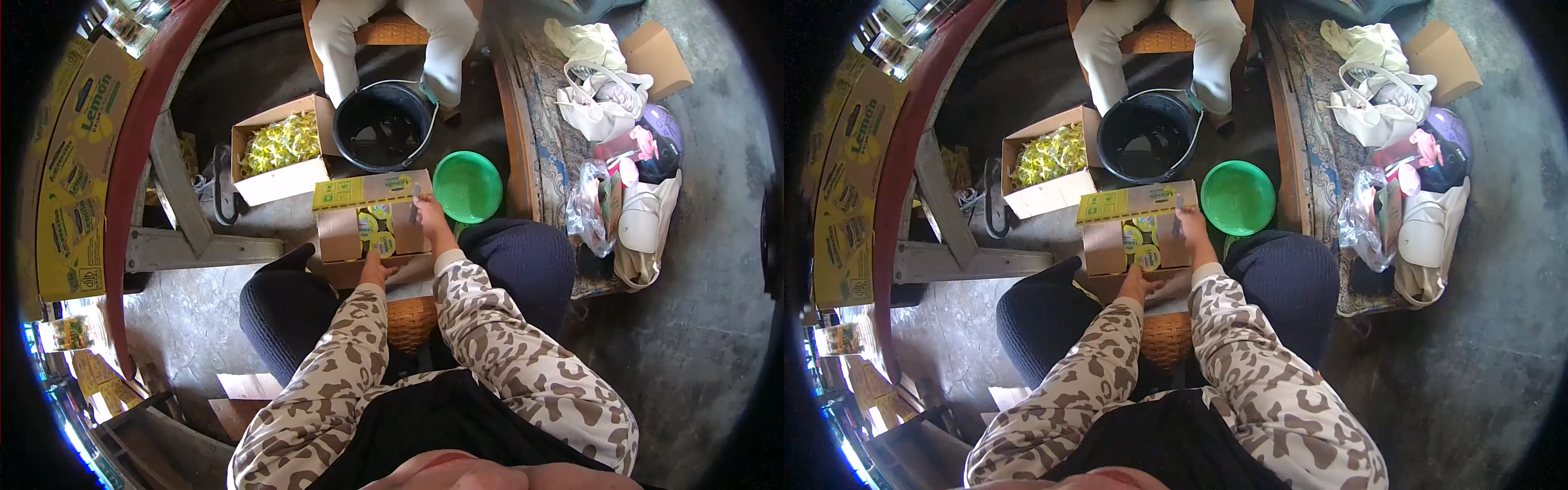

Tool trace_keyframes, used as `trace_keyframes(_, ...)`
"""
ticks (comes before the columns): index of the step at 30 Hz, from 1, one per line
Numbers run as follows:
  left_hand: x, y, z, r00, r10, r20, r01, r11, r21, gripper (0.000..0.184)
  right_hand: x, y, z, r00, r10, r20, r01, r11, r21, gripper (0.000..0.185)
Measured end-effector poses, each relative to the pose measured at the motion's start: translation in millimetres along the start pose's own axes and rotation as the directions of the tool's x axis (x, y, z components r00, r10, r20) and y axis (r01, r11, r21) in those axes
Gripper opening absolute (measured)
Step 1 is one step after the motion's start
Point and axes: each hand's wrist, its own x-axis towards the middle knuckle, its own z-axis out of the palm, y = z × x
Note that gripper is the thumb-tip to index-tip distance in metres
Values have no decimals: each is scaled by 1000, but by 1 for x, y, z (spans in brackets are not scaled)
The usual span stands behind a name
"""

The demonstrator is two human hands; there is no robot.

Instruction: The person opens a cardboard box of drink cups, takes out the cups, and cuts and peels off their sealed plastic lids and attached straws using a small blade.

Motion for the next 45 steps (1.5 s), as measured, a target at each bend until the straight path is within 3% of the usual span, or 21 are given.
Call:
trace_keyframes(1, -17, 2, 6, 1000, 8, -4, -8, 996, -83, 53, -4, -10, 3, 997, -20, 71, 9, 990, 140, 13)
trace_keyframes(4, 28, -5, -22, 989, 49, 137, -43, 998, -45, 57, -13, -34, 14, 999, -49, 3, 49, 997, 64, 13)
trace_keyframes(8, 40, -9, -25, 986, 105, 133, -98, 993, -60, 57, -10, -34, 12, 999, -45, 16, 44, 998, 48, 13)
trace_keyframes(10, 42, -8, -21, 997, 67, -38, -71, 989, -132, 56, -10, -34, 13, 997, -80, 23, 79, 996, 44, 14)
trace_keyframes(11, 43, -8, -26, 997, 65, -39, -70, 988, -137, 56, -10, -35, 14, 997, -79, 25, 78, 996, 40, 14)
trace_keyframes(14, 56, -7, -44, 974, 47, 224, -17, 991, -131, 54, -14, -40, 16, 996, -66, 57, 66, 998, 4, 15)
trace_keyframes(17, 49, -2, -35, 994, 41, 98, -17, 972, -235, 55, -17, -45, 20, 994, -103, 36, 102, 994, 35, 17)
trace_keyframes(19, 21, -1, -32, 989, 124, 80, -126, 992, 19, 56, -17, -47, 20, 1000, -13, 25, 14, 998, -56, 19)
trace_keyframes(20, 20, 5, -27, 987, 133, 85, -135, 991, 18, 56, -15, -45, 20, 999, -21, 31, 23, 998, -53, 19)
trace_keyframes(22, 21, 11, -20, 986, 27, -163, -21, 999, 37, 46, -15, -43, 21, 999, -25, 30, 27, 999, -46, 18)
trace_keyframes(27, 27, -10, -61, 996, 90, 23, -92, 994, 56, 55, -18, -41, 23, 993, -104, 50, 106, 994, -37, 16)
trace_keyframes(31, 20, -6, -65, 974, 204, -102, -182, 965, 191, 62, -14, -43, 34, 981, -194, 30, 195, 977, -81, 16)
trace_keyframes(34, 14, 1, -65, 877, 417, -238, -304, 865, 399, 68, -10, -40, 33, 971, -237, 43, 240, 965, -102, 14)
trace_keyframes(37, -12, 13, -49, 600, 739, -306, -420, 617, 666, 75, -9, -37, 32, 969, -248, 21, 248, 968, -39, 13)
trace_keyframes(40, -41, 38, -18, 273, 944, -185, -439, 293, 849, 82, -11, -38, 29, 963, -265, 48, 267, 962, -50, 13)
trace_keyframes(43, -53, 70, 13, 148, 987, 67, -419, 1, 908, 90, -11, -39, 23, 973, -226, 52, 231, 962, -143, 15)
trace_keyframes(45, -57, 86, 23, 148, 962, 228, -401, -153, 903, 87, -19, -50, 19, 983, -157, 94, 169, 974, -148, 17)
